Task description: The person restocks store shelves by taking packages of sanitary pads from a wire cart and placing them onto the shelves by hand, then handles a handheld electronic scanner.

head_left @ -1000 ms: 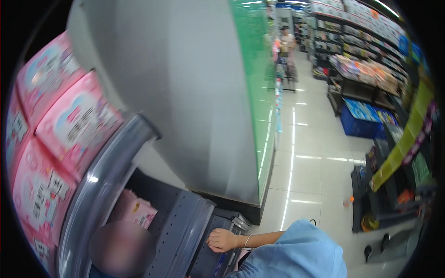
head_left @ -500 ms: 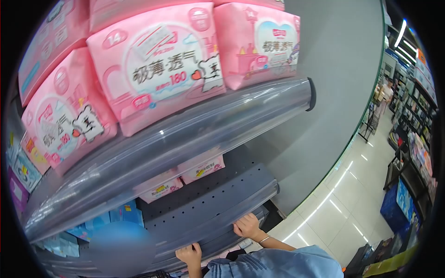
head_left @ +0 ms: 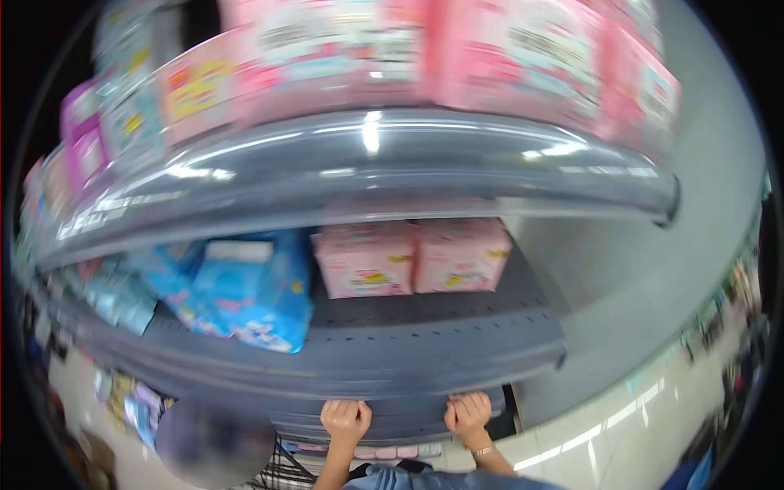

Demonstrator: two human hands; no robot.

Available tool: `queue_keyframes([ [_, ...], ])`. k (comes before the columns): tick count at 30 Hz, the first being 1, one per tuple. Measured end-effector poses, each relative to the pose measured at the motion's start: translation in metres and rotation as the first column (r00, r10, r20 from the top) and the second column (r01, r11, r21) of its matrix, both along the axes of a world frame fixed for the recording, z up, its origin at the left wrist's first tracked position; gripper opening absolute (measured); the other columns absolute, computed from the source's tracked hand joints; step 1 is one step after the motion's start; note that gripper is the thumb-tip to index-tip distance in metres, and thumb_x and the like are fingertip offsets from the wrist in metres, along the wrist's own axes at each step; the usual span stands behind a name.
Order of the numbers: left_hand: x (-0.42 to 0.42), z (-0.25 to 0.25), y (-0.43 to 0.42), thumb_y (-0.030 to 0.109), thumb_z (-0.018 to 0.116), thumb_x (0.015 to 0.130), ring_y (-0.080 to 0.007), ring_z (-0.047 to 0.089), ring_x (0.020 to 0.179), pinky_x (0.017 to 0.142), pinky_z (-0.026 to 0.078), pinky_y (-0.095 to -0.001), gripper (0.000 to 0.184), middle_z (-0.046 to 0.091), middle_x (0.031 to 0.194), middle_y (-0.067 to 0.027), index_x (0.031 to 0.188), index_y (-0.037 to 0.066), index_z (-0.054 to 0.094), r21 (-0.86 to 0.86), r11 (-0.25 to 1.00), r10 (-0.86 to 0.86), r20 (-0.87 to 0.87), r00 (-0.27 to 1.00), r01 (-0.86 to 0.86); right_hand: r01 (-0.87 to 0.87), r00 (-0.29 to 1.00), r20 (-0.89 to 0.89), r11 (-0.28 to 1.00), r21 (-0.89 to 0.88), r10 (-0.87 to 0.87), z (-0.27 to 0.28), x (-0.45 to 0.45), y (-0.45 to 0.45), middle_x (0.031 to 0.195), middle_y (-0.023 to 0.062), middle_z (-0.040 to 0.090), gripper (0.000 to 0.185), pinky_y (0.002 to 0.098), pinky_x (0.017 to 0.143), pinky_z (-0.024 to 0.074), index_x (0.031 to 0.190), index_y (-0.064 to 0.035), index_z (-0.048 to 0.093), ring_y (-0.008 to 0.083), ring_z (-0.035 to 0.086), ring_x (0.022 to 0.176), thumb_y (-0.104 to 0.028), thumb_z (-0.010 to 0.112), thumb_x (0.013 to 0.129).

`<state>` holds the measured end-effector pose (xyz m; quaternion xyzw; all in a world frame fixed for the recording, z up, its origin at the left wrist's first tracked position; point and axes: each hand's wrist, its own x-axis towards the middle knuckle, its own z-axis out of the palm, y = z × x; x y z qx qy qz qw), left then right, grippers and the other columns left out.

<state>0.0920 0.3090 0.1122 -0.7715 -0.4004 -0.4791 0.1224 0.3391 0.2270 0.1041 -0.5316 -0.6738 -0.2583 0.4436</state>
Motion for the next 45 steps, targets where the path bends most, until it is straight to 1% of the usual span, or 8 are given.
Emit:
queue_keyframes([
  [8,0.003,-0.007,-0.001,0.006,0.067,0.067,-0.0198,0.064,0.065,0.056,0.05,-0.0318,0.003,0.064,0.068,-0.006,0.066,0.006,0.064,0.115,0.993,-0.005,0.164,0.986,-0.014,-0.05,0.998,0.029,0.999,-0.006,0.05,-0.02,0.009,0.003,0.076,0.0092,0.062,0.013,0.0398,0.072,0.0424,0.073,-0.0047,0.056,0.028,0.058,0.071,-0.01,0.051,0.084],
  [10,0.004,-0.01,-0.002,0.005,0.066,0.069,-0.0202,0.064,0.067,0.058,0.051,-0.0316,0.005,0.064,0.068,-0.0063,0.065,0.005,0.063,0.076,0.997,0.002,0.169,0.986,-0.015,-0.084,0.987,0.143,0.996,0.029,0.079,0.023,-0.005,-0.005,0.064,0.0105,0.056,0.018,0.0404,0.052,0.0405,0.072,-0.0032,0.061,0.0299,0.053,0.057,-0.01,0.055,0.087],
  [17,0.007,-0.018,-0.004,0.003,0.067,0.069,-0.0198,0.063,0.069,0.06,0.047,-0.03,0.011,0.063,0.069,-0.0063,0.061,0.004,0.059,0.063,0.998,0.014,0.222,0.975,-0.029,-0.095,0.993,0.074,0.99,0.104,0.087,0.027,-0.018,-0.006,0.058,0.014,0.045,0.031,0.0439,0.054,0.0398,0.058,-0.0053,0.044,0.0321,0.048,0.054,-0.008,0.051,0.087],
  [26,-0.032,-0.006,-0.047,0.005,0.064,0.071,-0.0293,0.06,0.11,0.096,0.047,-0.0417,0.008,0.064,0.112,-0.0157,0.075,-0.001,0.062,0.222,0.974,-0.086,0.136,0.987,0.055,0.096,0.982,0.169,0.993,-0.063,-0.085,0.02,-0.018,-0.013,0.069,0.0161,0.054,0.028,0.044,0.062,0.0427,0.066,-0.0015,0.053,0.0347,0.052,0.065,-0.009,0.053,0.092],
  [31,-0.147,-0.016,-0.103,0.003,0.063,0.063,-0.0311,0.059,0.103,0.095,0.044,-0.0479,0.024,0.064,0.107,-0.0118,0.086,0.007,0.062,0.062,0.928,0.32,0.368,0.873,-0.366,0.125,0.979,-0.174,0.986,0.113,-0.104,0.022,-0.059,-0.023,0.08,0.0174,0.061,0.018,0.0422,0.076,0.0467,0.087,0.0018,0.063,0.0343,0.058,0.077,-0.011,0.052,0.095],
  [36,-0.254,-0.079,-0.14,0.01,0.063,0.076,-0.0459,0.033,0.126,0.107,0.025,-0.0568,0.038,0.042,0.128,-0.0257,0.109,-0.006,0.053,-0.462,0.49,0.871,0.214,0.443,-0.739,-0.136,0.904,-0.385,0.979,0.153,0.185,0.012,-0.15,-0.029,0.084,0.0126,0.062,0.017,0.0401,0.075,0.0442,0.082,-0.0009,0.059,0.0292,0.058,0.08,-0.012,0.05,0.09],
  [39,-0.274,-0.132,-0.163,0.027,0.062,0.083,-0.045,0.03,0.131,0.109,0.013,-0.0629,0.045,0.041,0.134,-0.0275,0.113,-0.007,0.056,-0.61,0.289,0.916,-0.047,0.398,-0.738,-0.554,0.807,-0.308,0.827,-0.1,0.503,0.001,-0.221,-0.038,0.096,0.0165,0.06,0.012,0.0388,0.084,0.0444,0.093,0.0022,0.06,0.0289,0.057,0.089,-0.005,0.052,0.088],
  [45,-0.258,-0.16,-0.21,0.037,0.058,0.088,-0.0398,0.027,0.137,0.111,0.014,-0.0596,0.054,0.033,0.144,-0.0272,0.118,-0.008,0.055,-0.672,0.414,0.813,-0.029,0.581,-0.614,-0.822,0.48,-0.31,0.297,-0.486,0.82,0.014,-0.39,-0.019,0.113,0.0155,0.06,0.024,0.0409,0.094,0.0421,0.103,-0.0017,0.061,0.0331,0.055,0.106,-0.002,0.062,0.08],
])
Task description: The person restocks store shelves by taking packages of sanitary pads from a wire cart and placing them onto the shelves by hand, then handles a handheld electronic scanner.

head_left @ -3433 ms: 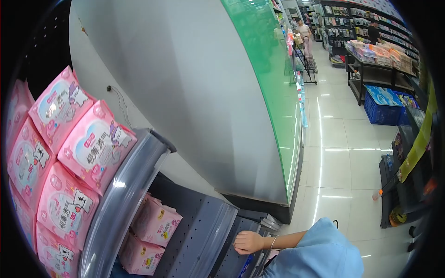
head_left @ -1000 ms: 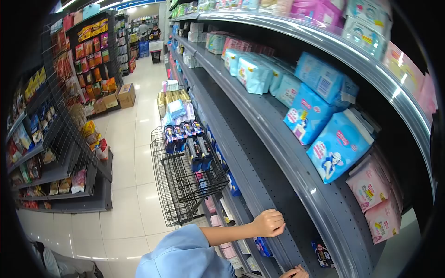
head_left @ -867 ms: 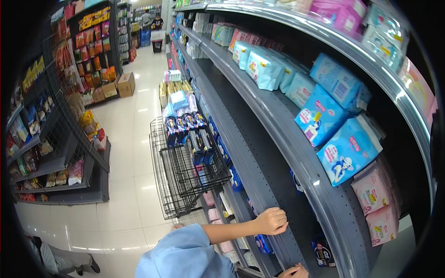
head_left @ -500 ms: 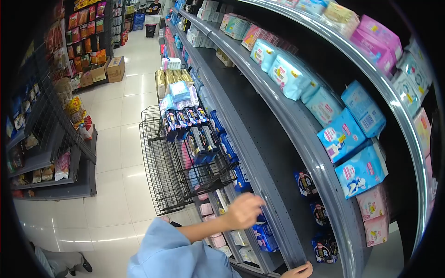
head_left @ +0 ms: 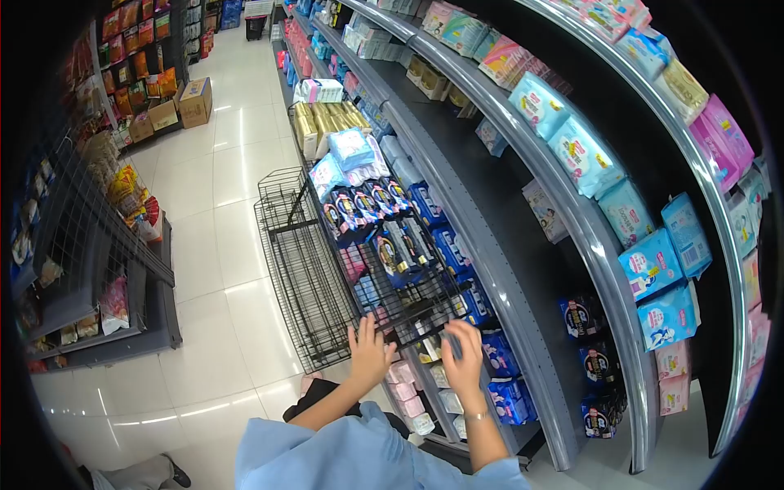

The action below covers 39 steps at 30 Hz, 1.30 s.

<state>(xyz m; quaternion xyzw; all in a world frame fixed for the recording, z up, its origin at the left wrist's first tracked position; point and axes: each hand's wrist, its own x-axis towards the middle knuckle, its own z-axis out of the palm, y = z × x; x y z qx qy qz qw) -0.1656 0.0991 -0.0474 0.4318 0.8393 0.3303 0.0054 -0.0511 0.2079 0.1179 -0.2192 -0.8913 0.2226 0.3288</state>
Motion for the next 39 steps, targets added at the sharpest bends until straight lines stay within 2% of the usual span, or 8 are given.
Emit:
queue_keyframes([
  [7,-0.007,-0.014,-0.011,0.047,0.057,0.086,-0.036,0.019,0.142,0.113,0.013,-0.0561,0.072,0.028,0.148,-0.0276,0.129,-0.01,0.048,-0.048,0.99,-0.134,-0.095,0.986,0.13,0.096,0.937,0.308,0.971,0.218,-0.162,-0.081,-0.137,0.073,0.123,0.0214,0.051,0.063,0.0438,0.1,0.0386,0.129,0.0054,0.045,0.038,0.045,0.115,-0.024,0.07,0.079],
  [13,-0.018,-0.004,-0.015,0.051,0.056,0.085,-0.0365,0.021,0.142,0.114,0.014,-0.0543,0.076,0.033,0.144,-0.031,0.125,-0.013,0.049,-0.145,0.965,-0.241,-0.147,0.959,0.22,0.257,0.761,0.535,0.927,0.273,-0.368,-0.105,-0.179,0.077,0.107,0.019,0.055,0.063,0.0434,0.09,0.0439,0.114,0.0055,0.055,0.0346,0.049,0.106,-0.034,0.078,0.071],
  [17,-0.02,-0.005,-0.01,0.051,0.058,0.083,-0.0436,0.025,0.138,0.113,0.016,-0.0563,0.074,0.033,0.141,-0.0362,0.122,-0.012,0.052,-0.138,0.965,-0.248,-0.2,0.948,0.223,0.323,0.864,0.347,0.93,0.173,-0.365,-0.099,-0.173,0.069,0.105,0.0191,0.056,0.043,0.0437,0.088,0.0446,0.099,0.0049,0.062,0.0365,0.052,0.103,-0.031,0.071,0.078],
  [21,-0.02,-0.01,-0.005,0.05,0.059,0.083,-0.0498,0.025,0.136,0.113,0.017,-0.0571,0.075,0.031,0.14,-0.0391,0.124,-0.013,0.05,-0.091,0.962,-0.269,-0.19,0.944,0.256,0.247,0.967,0.114,0.941,-0.232,-0.226,-0.056,-0.132,0.049,0.094,0.0196,0.059,0.038,0.0406,0.08,0.0456,0.099,0.0041,0.063,0.0355,0.059,0.088,-0.03,0.068,0.082],
  [25,-0.025,-0.009,-0.007,0.05,0.057,0.085,-0.0532,0.025,0.134,0.111,0.019,-0.0584,0.075,0.032,0.138,-0.0406,0.126,-0.012,0.049,-0.114,0.948,-0.314,-0.215,0.925,0.296,0.244,0.961,0.0,0.846,-0.475,-0.278,-0.002,-0.07,0.039,0.094,0.0084,0.059,0.039,0.0279,0.082,0.0429,0.102,0.0065,0.061,0.0164,0.056,0.092,-0.024,0.074,0.08],
  [29,-0.031,0.002,-0.008,0.049,0.055,0.087,-0.0526,0.026,0.134,0.113,0.017,-0.0573,0.071,0.032,0.138,-0.0405,0.13,-0.008,0.049,-0.204,0.917,-0.381,-0.2,0.903,0.342,0.215,0.935,-0.137,0.827,-0.52,-0.328,0.052,0.008,0.043,0.097,0.0067,0.058,0.036,0.0262,0.085,0.0415,0.102,0.0073,0.06,0.0138,0.054,0.093,-0.018,0.073,0.079],
  [33,-0.031,0.006,-0.006,0.065,0.047,0.085,-0.0572,0.025,0.132,0.113,0.011,-0.0592,0.087,0.035,0.134,-0.0442,0.13,-0.009,0.047,-0.202,0.915,-0.39,-0.215,0.895,0.35,0.405,0.885,-0.11,0.865,-0.295,-0.452,0.086,0.078,0.045,0.099,0.0096,0.058,0.037,0.0279,0.084,0.0426,0.105,0.0062,0.061,0.0184,0.055,0.093,-0.018,0.072,0.08],
  [39,-0.007,0.022,0.019,0.067,0.041,0.088,-0.0596,0.028,0.129,0.112,0.008,-0.0605,0.088,0.046,0.124,-0.0434,0.138,-0.005,0.04,-0.446,0.873,-0.343,-0.269,0.9,0.199,0.626,0.779,-0.119,0.77,0.123,-0.615,0.099,0.17,0.073,0.108,0.0189,0.06,0.04,0.0358,0.088,0.0445,0.111,0.0042,0.061,0.0323,0.058,0.1,-0.022,0.071,0.081],
])
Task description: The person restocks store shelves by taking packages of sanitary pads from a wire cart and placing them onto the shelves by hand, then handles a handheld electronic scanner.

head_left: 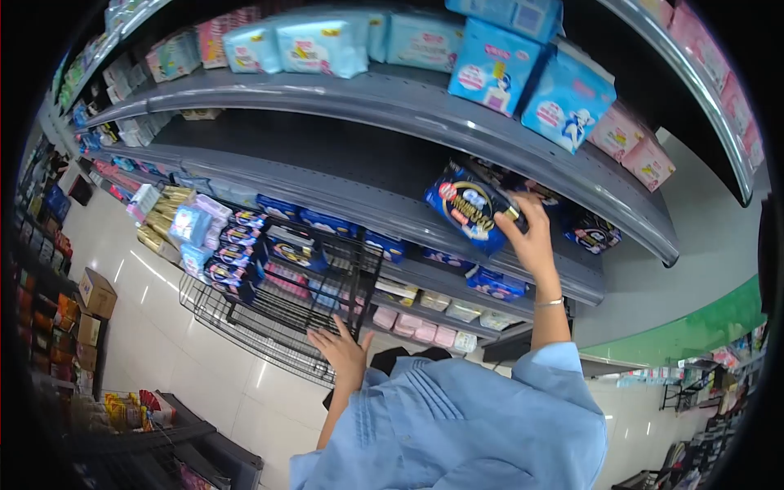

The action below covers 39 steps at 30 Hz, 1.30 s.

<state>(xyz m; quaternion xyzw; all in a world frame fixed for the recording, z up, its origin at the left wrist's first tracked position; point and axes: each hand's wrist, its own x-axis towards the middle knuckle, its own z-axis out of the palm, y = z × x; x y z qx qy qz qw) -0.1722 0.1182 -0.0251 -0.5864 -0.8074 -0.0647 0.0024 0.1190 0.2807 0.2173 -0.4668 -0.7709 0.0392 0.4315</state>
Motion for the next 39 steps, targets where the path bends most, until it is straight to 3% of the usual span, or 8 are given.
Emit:
queue_keyframes([
  [5,0.002,-0.014,0.003,0.058,0.048,0.089,-0.0561,0.032,0.127,0.112,0.013,-0.0595,0.068,0.054,0.12,-0.0336,0.131,0.005,0.054,0.095,0.993,0.072,-0.092,0.993,-0.063,0.161,0.972,0.177,0.987,-0.011,-0.157,0.006,0.059,0.014,0.128,0.0225,0.053,0.046,0.0413,0.099,0.04,0.124,-0.005,0.058,0.0408,0.05,0.117,-0.02,0.068,0.082],
  [12,0.006,-0.017,0.003,0.048,0.055,0.089,-0.0564,0.025,0.131,0.113,0.011,-0.0575,0.059,0.053,0.122,-0.0352,0.123,-0.001,0.058,0.131,0.986,0.106,0.009,0.994,-0.106,0.347,0.927,0.205,0.924,-0.158,-0.314,-0.012,0.147,0.044,0.109,0.0223,0.062,0.038,0.0386,0.096,0.0406,0.113,0.0016,0.062,0.038,0.057,0.104,-0.025,0.067,0.085],
  [16,0.007,-0.009,0.005,0.048,0.056,0.089,-0.0553,0.029,0.13,0.113,0.013,-0.0566,0.057,0.054,0.12,-0.0347,0.119,-0.001,0.061,0.105,0.989,0.107,-0.024,0.994,-0.104,0.552,0.677,0.556,0.832,0.049,-0.482,-0.027,0.158,0.058,0.102,0.0229,0.063,0.036,0.044,0.091,0.0426,0.104,0.0005,0.063,0.0393,0.058,0.1,-0.03,0.067,0.085],
  [19,0.007,-0.012,0.005,0.048,0.055,0.089,-0.0548,0.03,0.13,0.113,0.014,-0.0563,0.056,0.055,0.12,-0.0339,0.117,-0.001,0.063,0.127,0.986,0.112,-0.017,0.993,-0.109,0.642,0.585,0.631,0.766,0.024,-0.51,-0.039,0.16,0.067,0.118,0.0227,0.058,0.051,0.0555,0.102,0.0278,0.119,-0.0067,0.062,0.0388,0.051,0.117,-0.039,0.07,0.08],
  [22,0.005,-0.016,0.005,0.048,0.055,0.089,-0.0547,0.03,0.13,0.113,0.014,-0.0565,0.056,0.055,0.121,-0.0333,0.114,-0.001,0.064,0.128,0.986,0.112,-0.038,0.993,-0.106,0.445,0.656,0.573,0.865,0.232,-0.491,-0.04,0.132,0.052,0.129,0.0193,0.053,0.062,0.0584,0.106,0.0186,0.131,-0.0102,0.053,0.0373,0.043,0.126,-0.04,0.071,0.079],
  [23,0.005,-0.016,0.005,0.049,0.054,0.09,-0.0536,0.03,0.131,0.113,0.014,-0.0561,0.056,0.056,0.121,-0.0317,0.115,0.001,0.064,0.11,0.988,0.116,-0.066,0.991,-0.109,0.467,0.655,0.613,0.875,0.131,-0.441,-0.043,0.13,0.053,0.137,0.0163,0.047,0.073,0.0582,0.109,0.0142,0.139,-0.0131,0.044,0.0352,0.037,0.132,-0.041,0.072,0.077],
  [30,0.005,-0.018,0.005,0.049,0.055,0.089,-0.0534,0.031,0.13,0.113,0.015,-0.0569,0.056,0.056,0.12,-0.0315,0.114,0.001,0.065,0.108,0.989,0.109,-0.099,0.989,-0.099,0.513,0.538,0.643,0.817,0.265,-0.546,-0.067,0.142,0.077,0.13,0.0163,0.053,0.071,0.0565,0.106,0.0236,0.134,-0.0081,0.045,0.0339,0.045,0.126,-0.033,0.075,0.074],
  [39,0.007,-0.017,0.005,0.049,0.058,0.087,-0.0533,0.031,0.131,0.113,0.015,-0.058,0.056,0.056,0.12,-0.0322,0.112,0.0,0.065,0.147,0.984,0.11,-0.046,0.993,-0.102,0.531,0.514,0.614,0.785,0.32,-0.599,-0.07,0.144,0.088,0.133,0.0182,0.05,0.068,0.0586,0.104,0.0257,0.132,-0.007,0.047,0.0366,0.039,0.13,-0.028,0.075,0.074],
])
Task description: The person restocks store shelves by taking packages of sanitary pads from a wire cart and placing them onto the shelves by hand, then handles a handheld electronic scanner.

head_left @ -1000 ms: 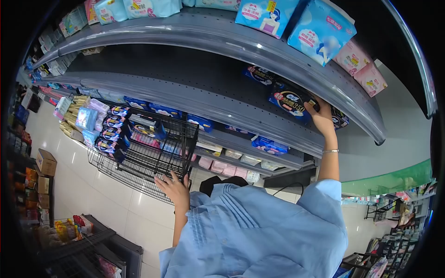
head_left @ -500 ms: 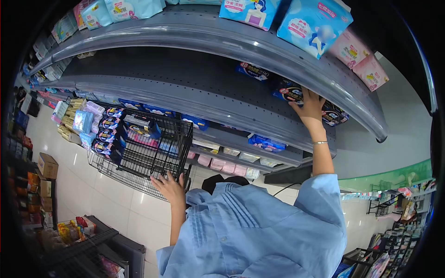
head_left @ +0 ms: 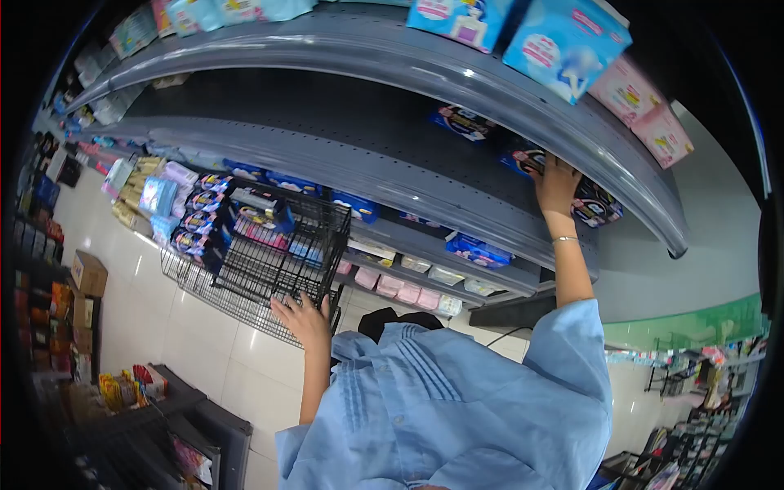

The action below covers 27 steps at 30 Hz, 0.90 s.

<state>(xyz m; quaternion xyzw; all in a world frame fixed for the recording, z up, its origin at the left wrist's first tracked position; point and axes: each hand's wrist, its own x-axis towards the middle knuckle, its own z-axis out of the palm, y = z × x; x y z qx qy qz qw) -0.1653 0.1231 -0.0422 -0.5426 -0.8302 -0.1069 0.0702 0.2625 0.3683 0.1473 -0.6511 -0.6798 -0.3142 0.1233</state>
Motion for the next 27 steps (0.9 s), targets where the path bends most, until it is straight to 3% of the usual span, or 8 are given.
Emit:
queue_keyframes([
  [3,-0.001,-0.001,-0.001,0.05,0.058,0.085,-0.0531,0.03,0.131,0.113,0.015,-0.059,0.059,0.056,0.121,-0.032,0.113,-0.001,0.065,0.039,0.999,0.013,0.016,1.0,-0.013,0.052,0.999,-0.015,0.989,0.141,-0.051,0.003,-0.026,-0.016,0.13,0.0192,0.05,0.062,0.0597,0.103,0.0245,0.131,-0.0064,0.048,0.037,0.038,0.129,-0.025,0.072,0.077],
  [6,-0.001,-0.004,-0.002,0.052,0.058,0.085,-0.053,0.029,0.132,0.113,0.015,-0.0593,0.061,0.055,0.123,-0.0318,0.114,-0.001,0.064,0.039,0.999,0.035,0.024,0.999,-0.036,-0.267,0.923,-0.188,0.91,0.319,0.336,0.025,-0.082,-0.042,0.123,0.0169,0.053,0.045,0.0546,0.098,0.0271,0.121,-0.0066,0.056,0.0334,0.042,0.12,-0.018,0.068,0.079],
  [10,0.0,-0.004,-0.002,0.054,0.057,0.084,-0.0535,0.029,0.132,0.113,0.013,-0.0598,0.063,0.054,0.123,-0.0332,0.114,-0.002,0.064,0.007,0.999,0.039,0.012,0.999,-0.039,-0.852,0.317,-0.206,0.374,0.367,0.926,0.044,-0.191,-0.084,0.092,0.0069,0.065,0.026,0.0387,0.081,0.041,0.091,-0.0081,0.064,0.0252,0.06,0.086,0.003,0.063,0.067],
  [13,0.0,-0.002,-0.002,0.055,0.058,0.083,-0.0543,0.03,0.131,0.112,0.013,-0.0602,0.065,0.054,0.123,-0.0347,0.113,-0.002,0.063,-0.008,0.999,0.036,0.02,0.999,-0.036,-0.982,0.003,-0.458,0.088,0.164,0.889,0.008,-0.276,-0.094,0.091,0.0076,0.065,0.018,0.0364,0.079,0.049,0.089,-0.0049,0.066,0.0277,0.062,0.084,-0.002,0.064,0.071],
  [16,0.0,-0.006,-0.003,0.055,0.059,0.082,-0.0549,0.03,0.131,0.112,0.013,-0.0603,0.065,0.053,0.122,-0.0354,0.114,-0.002,0.063,0.001,1.0,0.026,0.014,1.0,-0.026,-0.982,0.187,-0.59,0.158,-0.1,0.786,-0.048,-0.354,-0.083,0.128,0.0173,0.048,0.053,0.041,0.098,0.0409,0.125,0.0012,0.05,0.0336,0.045,0.118,-0.014,0.067,0.077],
  [19,-0.001,-0.01,-0.003,0.055,0.059,0.082,-0.0552,0.031,0.13,0.112,0.014,-0.06,0.065,0.053,0.121,-0.0356,0.113,-0.003,0.063,0.026,0.999,0.021,-0.013,1.0,-0.021,-0.857,0.514,-0.507,0.385,-0.343,0.692,-0.118,-0.421,-0.053,0.13,0.0205,0.044,0.077,0.0436,0.101,0.0372,0.134,0.0056,0.037,0.0357,0.039,0.123,-0.026,0.074,0.074],
  [22,0.0,-0.008,-0.003,0.056,0.059,0.082,-0.055,0.033,0.128,0.112,0.014,-0.0597,0.065,0.054,0.119,-0.0343,0.11,-0.003,0.064,0.022,0.999,0.028,-0.027,0.999,-0.028,-0.767,0.64,-0.497,0.516,-0.381,0.586,-0.139,-0.461,-0.037,0.124,0.0182,0.047,0.079,0.0416,0.097,0.0388,0.133,0.0041,0.04,0.0321,0.043,0.116,-0.029,0.077,0.072],
  [27,-0.001,-0.008,-0.004,0.054,0.059,0.082,-0.0544,0.033,0.128,0.112,0.015,-0.0599,0.062,0.055,0.118,-0.0325,0.109,-0.002,0.065,0.039,0.999,0.026,-0.028,0.999,-0.025,-0.709,0.695,-0.352,0.679,-0.19,0.627,-0.166,-0.483,-0.02,0.1,0.0124,0.054,0.032,0.0418,0.087,0.0389,0.095,-0.0041,0.063,0.028,0.047,0.103,-0.023,0.072,0.071],
])
